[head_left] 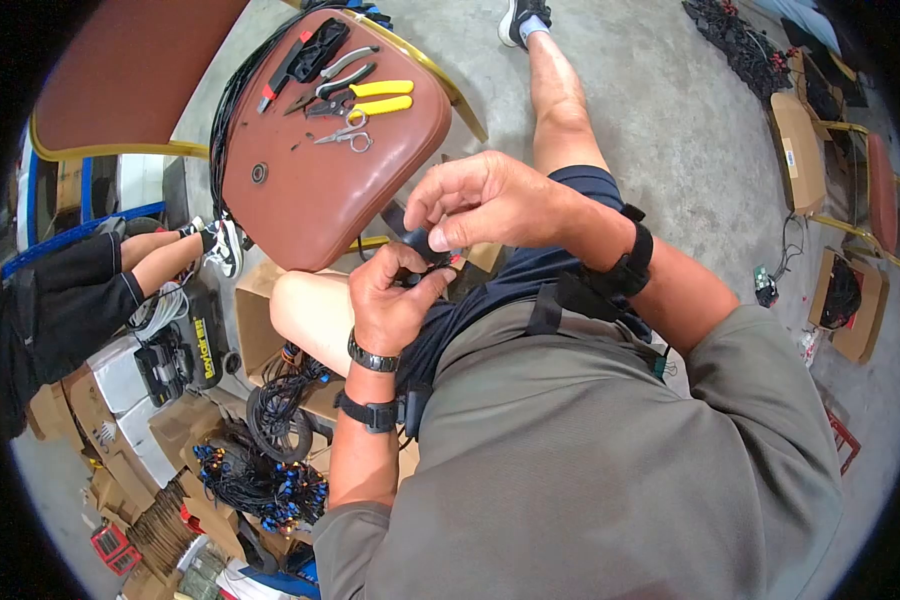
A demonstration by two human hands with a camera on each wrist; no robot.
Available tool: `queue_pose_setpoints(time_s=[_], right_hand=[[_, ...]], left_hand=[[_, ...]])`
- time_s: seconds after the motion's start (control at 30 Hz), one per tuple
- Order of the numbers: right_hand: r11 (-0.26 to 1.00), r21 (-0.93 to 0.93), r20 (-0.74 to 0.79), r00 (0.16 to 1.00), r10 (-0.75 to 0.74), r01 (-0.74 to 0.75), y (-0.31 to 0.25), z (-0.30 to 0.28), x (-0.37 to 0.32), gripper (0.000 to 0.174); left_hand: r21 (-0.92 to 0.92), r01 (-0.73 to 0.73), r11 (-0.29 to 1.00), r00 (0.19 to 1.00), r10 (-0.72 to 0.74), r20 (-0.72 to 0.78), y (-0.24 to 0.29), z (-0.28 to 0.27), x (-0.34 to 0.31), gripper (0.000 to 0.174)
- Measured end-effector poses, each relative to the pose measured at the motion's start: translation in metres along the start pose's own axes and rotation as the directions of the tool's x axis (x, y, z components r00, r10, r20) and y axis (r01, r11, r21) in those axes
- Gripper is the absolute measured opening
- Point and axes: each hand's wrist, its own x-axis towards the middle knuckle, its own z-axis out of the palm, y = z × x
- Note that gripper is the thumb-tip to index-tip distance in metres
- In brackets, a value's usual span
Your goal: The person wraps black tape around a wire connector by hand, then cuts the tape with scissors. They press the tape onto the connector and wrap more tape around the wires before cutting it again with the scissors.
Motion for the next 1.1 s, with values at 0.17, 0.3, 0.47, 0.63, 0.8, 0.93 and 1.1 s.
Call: queue_pose_setpoints(time_s=[0.17,0.3,0.47,0.63,0.8,0.93,1.1], right_hand=[[0.995,-0.006,0.026,0.995,-0.101,0.101,-0.004,0.013,-0.008,0.037],[0.999,-0.036,0.001,1.0,-0.025,0.025,-0.015,0.012,-0.025,0.059],[0.993,-0.104,0.001,0.999,0.054,-0.053,0.007,0.0,-0.039,0.055],[0.957,-0.234,-0.109,0.983,0.147,-0.169,0.018,0.002,-0.032,0.046],[0.844,-0.534,-0.075,0.997,0.009,-0.048,0.02,0.007,-0.019,0.053],[0.672,-0.738,-0.017,0.997,0.075,-0.063,0.024,0.003,-0.012,0.045],[0.858,-0.511,-0.034,0.996,-0.081,0.052,0.052,0.009,-0.01,0.035]], left_hand=[[-0.115,0.08,0.99,0.995,-0.087,-0.057,-0.01,-0.002,0.003,0.025],[-0.256,0.109,0.961,0.985,-0.139,-0.101,-0.007,-0.012,0.006,0.018],[-0.15,0.011,0.989,0.993,-0.029,-0.118,-0.006,-0.02,0.006,0.019],[-0.102,0.003,0.995,0.992,-0.015,-0.124,0.004,-0.014,0.006,0.016],[-0.153,0.086,0.984,0.995,-0.092,-0.033,0.011,-0.009,0.004,0.015],[-0.176,0.048,0.983,0.998,-0.052,-0.02,0.011,-0.007,0.005,0.016],[-0.194,0.055,0.98,0.998,-0.052,0.019,0.009,-0.004,0.005,0.018]])
